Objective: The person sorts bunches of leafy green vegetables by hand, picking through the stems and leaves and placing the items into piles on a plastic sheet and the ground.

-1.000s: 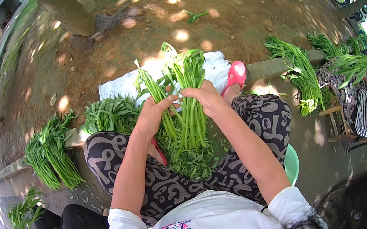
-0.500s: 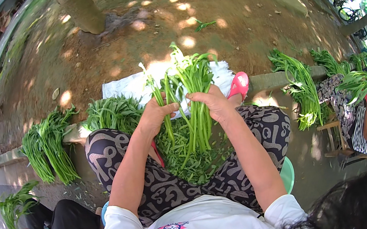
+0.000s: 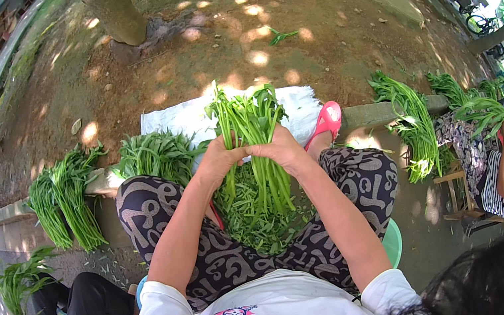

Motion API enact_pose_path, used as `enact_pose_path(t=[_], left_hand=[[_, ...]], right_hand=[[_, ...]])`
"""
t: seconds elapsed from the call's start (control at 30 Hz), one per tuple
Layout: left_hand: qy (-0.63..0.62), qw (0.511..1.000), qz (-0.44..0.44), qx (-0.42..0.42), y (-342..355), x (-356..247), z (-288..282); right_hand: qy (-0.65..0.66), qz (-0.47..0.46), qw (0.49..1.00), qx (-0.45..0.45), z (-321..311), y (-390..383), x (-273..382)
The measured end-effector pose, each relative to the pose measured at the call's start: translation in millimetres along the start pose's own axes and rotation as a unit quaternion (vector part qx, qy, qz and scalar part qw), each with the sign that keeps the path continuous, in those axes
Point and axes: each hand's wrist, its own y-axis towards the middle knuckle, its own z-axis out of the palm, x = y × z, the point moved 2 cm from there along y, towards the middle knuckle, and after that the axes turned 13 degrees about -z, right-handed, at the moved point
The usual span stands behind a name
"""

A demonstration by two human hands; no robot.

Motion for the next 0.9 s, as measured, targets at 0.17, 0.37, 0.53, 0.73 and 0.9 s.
enact_pose_path(t=[0.17, 0.37, 0.53, 0.73, 0.9], left_hand=[[-0.071, 0.996, -0.012, 0.053, 0, 0, 1], [-0.143, 0.988, -0.029, -0.048, 9, 9, -12], [-0.236, 0.965, 0.006, -0.117, 14, 14, -28], [-0.207, 0.971, -0.075, -0.097, 10, 10, -19], [-0.242, 0.967, -0.028, -0.075, 15, 13, -19]], right_hand=[[-0.003, -0.055, 0.997, -0.055, -6, 4, -10], [-0.003, -0.038, 0.988, -0.149, -19, 5, -10], [0.037, -0.047, 0.979, -0.196, -34, 7, 5], [0.043, -0.016, 0.981, -0.191, -29, 6, -2], [0.047, -0.011, 0.989, -0.136, -12, 5, -9]])
